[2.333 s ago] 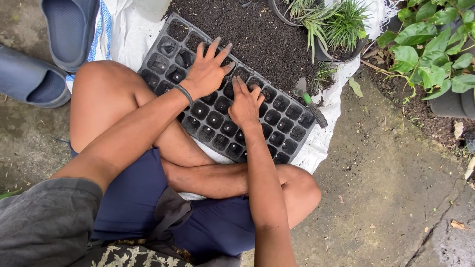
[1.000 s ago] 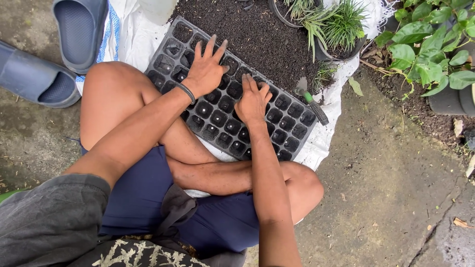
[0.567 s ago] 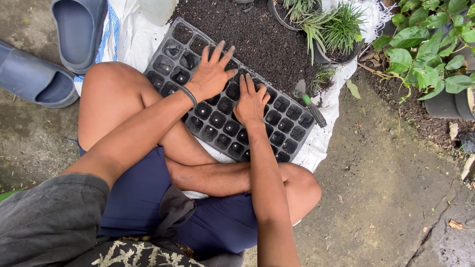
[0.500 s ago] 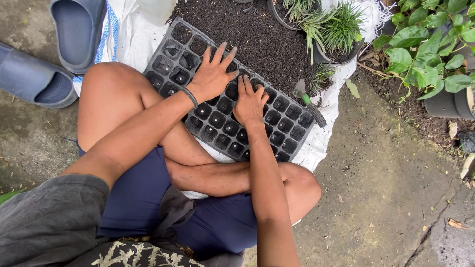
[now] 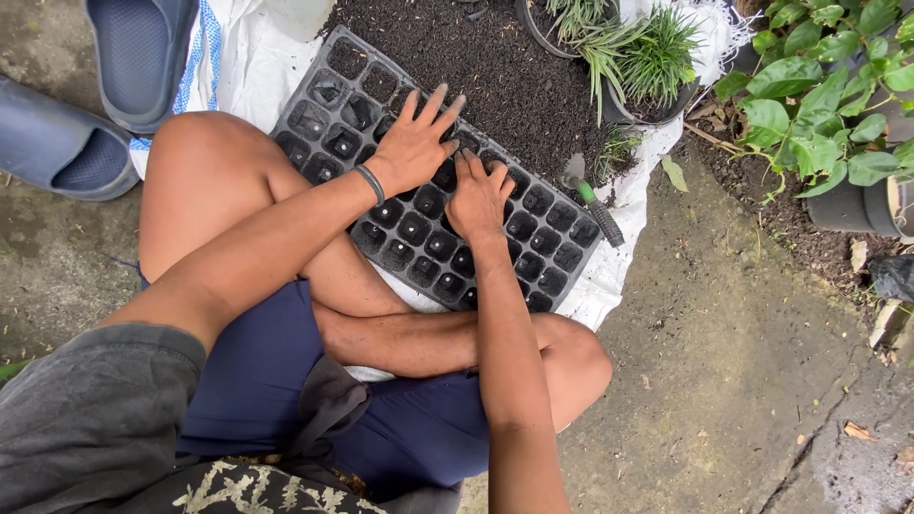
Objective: Preparing soil on a plastic sheet and filling a multi-cell seed tray with soil for planting.
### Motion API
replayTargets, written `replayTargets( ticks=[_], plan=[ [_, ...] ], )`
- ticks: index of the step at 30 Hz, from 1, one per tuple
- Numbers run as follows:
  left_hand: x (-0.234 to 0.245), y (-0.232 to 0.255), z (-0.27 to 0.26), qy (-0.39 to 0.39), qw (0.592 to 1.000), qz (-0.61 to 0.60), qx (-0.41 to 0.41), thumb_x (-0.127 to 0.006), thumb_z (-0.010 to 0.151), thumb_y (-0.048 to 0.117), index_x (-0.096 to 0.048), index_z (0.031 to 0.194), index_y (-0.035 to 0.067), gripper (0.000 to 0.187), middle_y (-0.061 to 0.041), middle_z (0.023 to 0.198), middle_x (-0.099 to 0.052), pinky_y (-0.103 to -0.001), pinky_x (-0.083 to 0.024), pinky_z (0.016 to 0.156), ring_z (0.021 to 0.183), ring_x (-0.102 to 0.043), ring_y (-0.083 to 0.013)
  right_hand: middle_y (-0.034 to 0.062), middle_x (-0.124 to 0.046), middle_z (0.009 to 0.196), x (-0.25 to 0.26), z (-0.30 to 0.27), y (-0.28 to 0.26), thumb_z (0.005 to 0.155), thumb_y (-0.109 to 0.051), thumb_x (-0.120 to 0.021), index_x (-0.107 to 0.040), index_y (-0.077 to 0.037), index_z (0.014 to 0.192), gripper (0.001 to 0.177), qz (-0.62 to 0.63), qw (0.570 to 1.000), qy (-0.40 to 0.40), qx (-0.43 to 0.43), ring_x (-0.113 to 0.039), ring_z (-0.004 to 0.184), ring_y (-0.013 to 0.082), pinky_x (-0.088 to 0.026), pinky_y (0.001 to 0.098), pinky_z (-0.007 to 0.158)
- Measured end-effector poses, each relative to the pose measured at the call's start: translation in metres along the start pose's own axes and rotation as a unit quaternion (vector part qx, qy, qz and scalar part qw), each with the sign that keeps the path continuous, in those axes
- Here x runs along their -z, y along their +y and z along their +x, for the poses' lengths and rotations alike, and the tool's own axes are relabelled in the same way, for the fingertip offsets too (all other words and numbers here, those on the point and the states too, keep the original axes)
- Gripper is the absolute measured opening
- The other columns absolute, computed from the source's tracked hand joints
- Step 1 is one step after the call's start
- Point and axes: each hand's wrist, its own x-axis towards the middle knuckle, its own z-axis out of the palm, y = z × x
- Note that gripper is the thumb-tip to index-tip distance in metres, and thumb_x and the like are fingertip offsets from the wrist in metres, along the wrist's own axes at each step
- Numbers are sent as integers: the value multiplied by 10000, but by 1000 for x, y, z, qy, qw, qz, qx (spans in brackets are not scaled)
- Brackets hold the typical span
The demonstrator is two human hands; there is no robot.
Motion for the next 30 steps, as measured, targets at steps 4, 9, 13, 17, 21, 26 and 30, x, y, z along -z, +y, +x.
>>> replayTargets(
  ticks=[4, 9, 13, 17, 21, 26, 30],
  plan=[
    [12, 5, -3, -3, 1000, -28, -8, -639, 920, 229, -803, 959, 128, 197, -224, 1672, -323, -694, -133, 1170, 1535, -148, -474, 51, -482, 1550, 0, -3, 2, 771, -6, -557, -565, -80, 1421, 654, 17, 1000, -5, -2, -420, 1200, 378, -325, 505, 1015],
    [4, 6, -4, -13, 1000, -17, -7, -618, 948, 253, -810, 1041, 153, 235, -209, 1665, -349, -691, -136, 1161, 1527, -165, -479, 69, -574, 1456, 10, -7, 4, 776, 12, -555, -662, -74, 1318, 559, 65, 996, 54, -10, -436, 1180, 349, -347, 452, 1018],
    [2, 1, -3, 9, 1000, -18, -15, -644, 883, 196, -793, 1045, 141, 228, -254, 1596, -421, -687, -198, 1148, 1500, -223, -495, 125, -613, 1387, 16, 0, 11, 744, 59, -545, -697, -64, 1286, 577, 103, 986, 102, -83, -540, 1108, 266, -501, 366, 973],
    [4, -2, -2, 14, 996, -83, -8, -608, 855, 114, -786, 1116, 155, 318, -259, 1556, -452, -657, -217, 1138, 1468, -280, -479, 148, -653, 1318, 30, 2, 26, 768, 61, -601, -702, -47, 1274, 528, 123, 973, 124, -151, -601, 1135, 265, -544, 373, 982],
    [8, -1, -2, 54, 992, -113, -14, -644, 735, 12, -748, 1161, 107, 449, -248, 1510, -500, -594, -270, 1107, 1430, -332, -457, 192, -674, 1279, 40, 6, 48, 865, -27, -688, -678, 9, 1257, 394, 179, 943, 143, -241, -703, 1109, 308, -594, 412, 961],
    [0, -3, -1, 64, 991, -116, -18, -671, 710, 18, -681, 1294, 63, 585, -247, 1510, -493, -615, -247, 1123, 1435, -336, -436, 214, -713, 1158, 39, 6, 68, 904, -144, -713, -670, 26, 1252, 391, 162, 935, 166, -268, -731, 1003, 352, -595, 425, 881],
    [-5, -4, 2, 24, 996, -87, -17, -737, 711, 186, -473, 1493, 7, 844, -276, 1528, -454, -656, -234, 1120, 1448, -330, -451, 169, -736, 1163, 35, 6, 70, 960, -188, -639, -665, -14, 1291, 375, 132, 944, 90, -290, -721, 986, 304, -501, 533, 946]
  ],
)
